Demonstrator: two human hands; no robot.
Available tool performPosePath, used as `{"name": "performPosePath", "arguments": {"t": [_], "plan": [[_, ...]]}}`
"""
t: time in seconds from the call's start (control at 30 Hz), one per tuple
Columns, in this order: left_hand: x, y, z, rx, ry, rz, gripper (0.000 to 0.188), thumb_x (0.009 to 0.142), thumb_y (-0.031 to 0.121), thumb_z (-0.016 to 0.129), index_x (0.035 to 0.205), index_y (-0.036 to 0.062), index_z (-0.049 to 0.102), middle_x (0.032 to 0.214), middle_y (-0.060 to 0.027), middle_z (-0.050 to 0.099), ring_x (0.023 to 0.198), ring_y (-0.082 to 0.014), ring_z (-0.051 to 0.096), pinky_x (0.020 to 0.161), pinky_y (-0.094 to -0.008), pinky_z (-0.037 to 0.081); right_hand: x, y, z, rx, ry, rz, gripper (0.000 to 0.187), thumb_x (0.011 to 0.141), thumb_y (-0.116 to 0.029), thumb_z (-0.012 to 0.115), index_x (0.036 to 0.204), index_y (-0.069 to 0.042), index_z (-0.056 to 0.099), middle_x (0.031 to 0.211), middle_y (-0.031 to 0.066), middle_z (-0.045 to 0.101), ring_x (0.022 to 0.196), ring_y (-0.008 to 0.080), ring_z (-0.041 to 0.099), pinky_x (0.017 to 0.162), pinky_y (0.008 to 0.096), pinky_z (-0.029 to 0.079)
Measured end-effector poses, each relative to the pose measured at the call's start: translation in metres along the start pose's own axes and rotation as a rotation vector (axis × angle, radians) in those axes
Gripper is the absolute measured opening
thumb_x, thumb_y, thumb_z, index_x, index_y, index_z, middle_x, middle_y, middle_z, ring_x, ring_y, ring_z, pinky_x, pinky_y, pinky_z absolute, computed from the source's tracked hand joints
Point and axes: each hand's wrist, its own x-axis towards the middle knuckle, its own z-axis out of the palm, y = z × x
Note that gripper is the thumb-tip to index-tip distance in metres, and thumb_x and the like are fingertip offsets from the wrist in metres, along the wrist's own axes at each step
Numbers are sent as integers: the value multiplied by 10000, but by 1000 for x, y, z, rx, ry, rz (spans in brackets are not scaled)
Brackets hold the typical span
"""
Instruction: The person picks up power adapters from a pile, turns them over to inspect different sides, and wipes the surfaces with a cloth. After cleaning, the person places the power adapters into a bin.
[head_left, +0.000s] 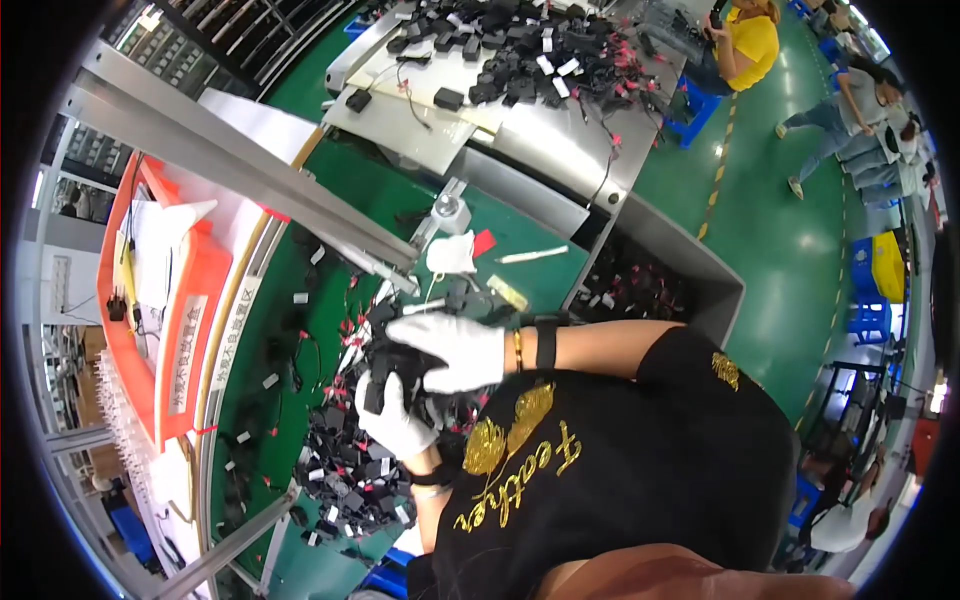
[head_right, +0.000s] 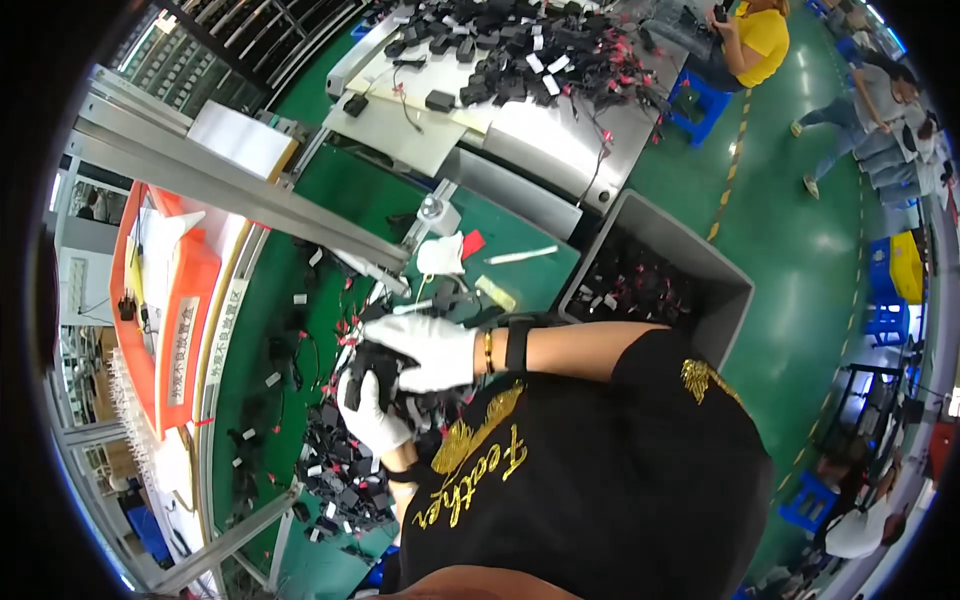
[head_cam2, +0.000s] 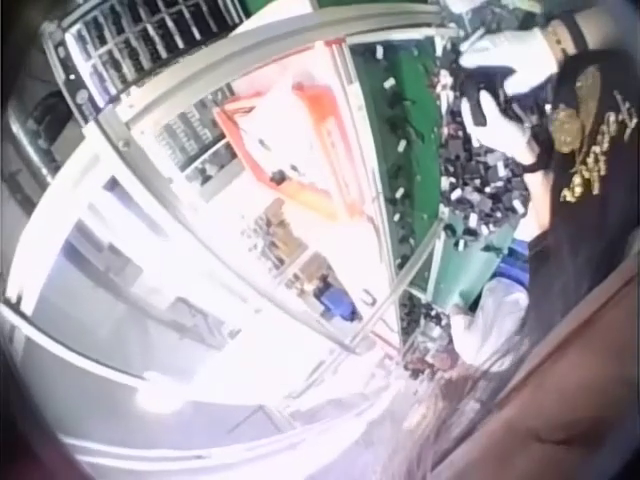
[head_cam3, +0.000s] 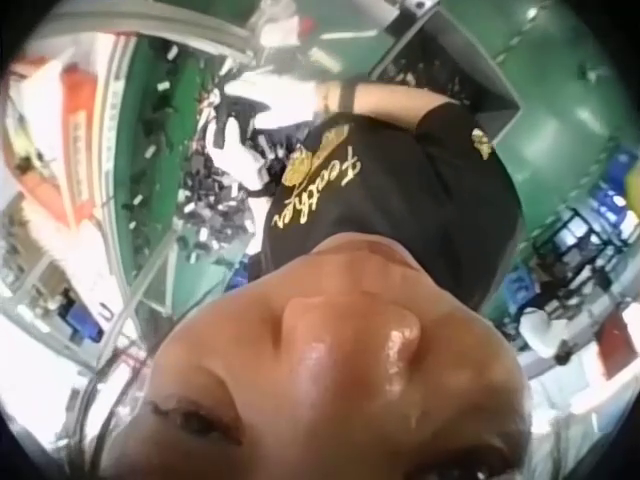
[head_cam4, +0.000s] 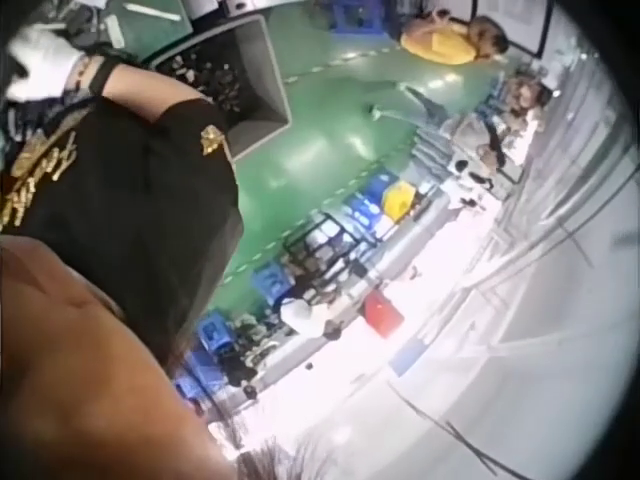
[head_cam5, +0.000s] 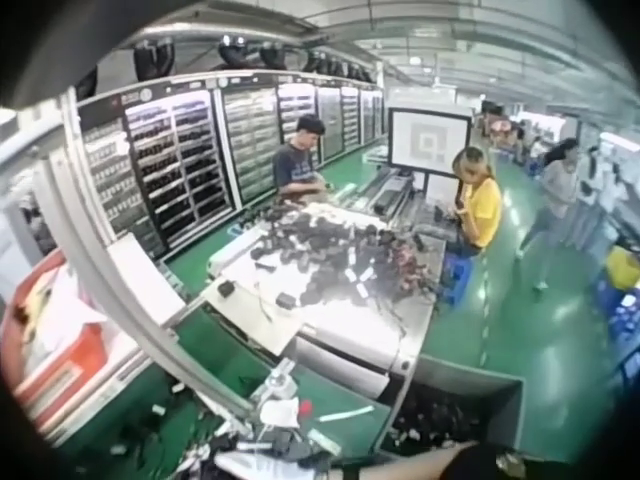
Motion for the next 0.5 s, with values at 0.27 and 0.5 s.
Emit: {"name": "performPosePath", "arguments": {"t": [0.27,0.5], "plan": [[-34,55,33,-79,-196,148,677,892,292,562,1414,7,240,1377,-162,359,1259,-264,369,1036,-387,328,17,-48,6,302,169,3,880,668,-249,732,1395,-67,272,1218,226,421,1100,366,465,963,420,396],[-21,86,25,92,64,679,431,972,327,408,1201,-23,509,1246,-176,517,1129,-273,517,854,-334,470,23,-125,-198,789,37,296,660,856,-436,522,1289,41,380,1175,202,524,905,255,618,604,266,517]]}}
